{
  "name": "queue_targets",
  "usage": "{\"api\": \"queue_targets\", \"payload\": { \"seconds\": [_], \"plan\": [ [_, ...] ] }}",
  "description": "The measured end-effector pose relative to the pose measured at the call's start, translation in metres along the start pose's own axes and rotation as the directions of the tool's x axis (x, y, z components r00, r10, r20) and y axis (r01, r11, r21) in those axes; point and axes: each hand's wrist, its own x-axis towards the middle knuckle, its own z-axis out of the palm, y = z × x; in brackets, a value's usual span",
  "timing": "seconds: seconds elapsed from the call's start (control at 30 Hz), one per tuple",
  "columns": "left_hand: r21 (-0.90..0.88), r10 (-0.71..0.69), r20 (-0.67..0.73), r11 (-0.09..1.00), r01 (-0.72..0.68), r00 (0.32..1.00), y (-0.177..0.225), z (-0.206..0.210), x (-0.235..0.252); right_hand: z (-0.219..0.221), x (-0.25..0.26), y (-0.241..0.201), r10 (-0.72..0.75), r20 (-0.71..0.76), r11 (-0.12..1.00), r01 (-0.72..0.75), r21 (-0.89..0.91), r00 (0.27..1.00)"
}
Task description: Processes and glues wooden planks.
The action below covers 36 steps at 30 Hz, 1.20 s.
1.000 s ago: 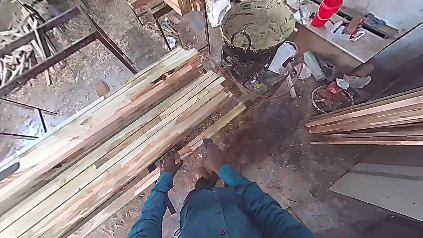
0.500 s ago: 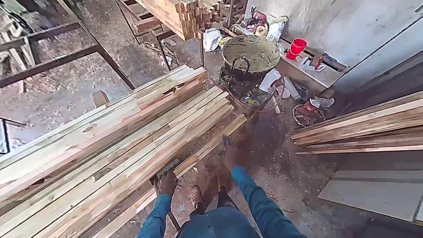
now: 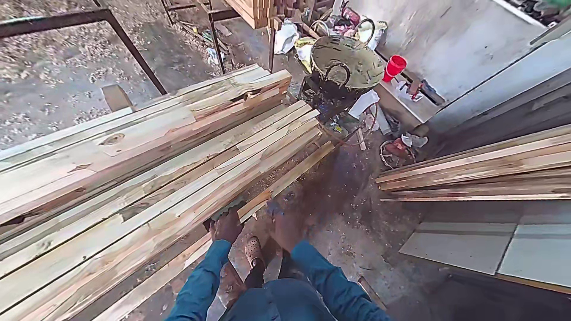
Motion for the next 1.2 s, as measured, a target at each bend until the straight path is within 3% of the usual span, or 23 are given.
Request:
{"api": "queue_targets", "payload": {
  "seconds": [0.13,0.23,0.3,0.33,0.4,0.5,0.6,0.67,0.77,0.93,1.0,1.13,1.2],
  "plan": [
    [-0.020,0.057,0.171,0.998,-0.054,0.984,-0.023,-0.009,0.011,-0.019,0.051,0.033,0.014,-0.286,0.995,0.015,0.097,0.958],
    [-0.118,0.066,0.199,0.992,-0.043,0.978,-0.036,-0.006,0.019,0.012,0.078,0.048,0.079,-0.356,0.993,-0.042,0.111,0.931],
    [-0.094,0.073,0.157,0.994,-0.059,0.985,-0.037,-0.007,0.013,0.052,0.065,0.041,0.042,-0.351,0.992,0.001,0.122,0.936],
    [-0.073,0.063,0.127,0.996,-0.054,0.990,-0.034,-0.006,0.009,0.059,0.047,0.031,0.036,-0.273,0.995,-0.009,0.097,0.961],
    [-0.040,0.034,0.055,0.999,-0.032,0.998,-0.028,-0.002,0.000,0.047,0.013,0.013,0.051,-0.155,0.998,-0.044,0.050,0.987],
    [-0.040,0.034,-0.051,0.999,-0.036,0.998,-0.024,0.010,-0.014,0.002,0.024,0.027,0.121,-0.320,0.989,-0.085,0.124,0.940],
    [-0.002,0.091,-0.156,0.996,-0.092,0.984,-0.023,0.024,-0.019,-0.035,0.084,0.065,0.256,-0.440,0.956,-0.157,0.249,0.861],
    [0.013,0.108,-0.176,0.994,-0.107,0.978,-0.023,0.026,-0.020,-0.048,0.092,0.060,0.311,-0.398,0.940,-0.217,0.265,0.863],
    [0.019,0.100,-0.162,0.995,-0.099,0.982,-0.024,0.021,-0.017,-0.040,0.058,0.006,0.322,-0.198,0.933,-0.274,0.233,0.926],
    [-0.005,0.070,-0.066,0.997,-0.071,0.995,-0.025,0.012,-0.015,0.049,-0.011,-0.063,0.140,-0.007,0.987,-0.138,0.087,0.990],
    [-0.024,0.057,-0.030,0.998,-0.058,0.998,-0.027,0.007,-0.010,0.047,-0.023,-0.061,0.086,0.049,0.995,-0.088,0.044,0.995],
    [0.006,0.068,0.071,0.998,-0.068,0.995,-0.033,-0.001,0.006,0.005,0.011,-0.014,0.036,-0.219,0.996,-0.018,0.086,0.975],
    [-0.014,0.076,0.136,0.997,-0.075,0.988,-0.036,-0.005,0.008,-0.001,0.047,0.012,0.105,-0.329,0.989,-0.064,0.133,0.939]
  ]
}}
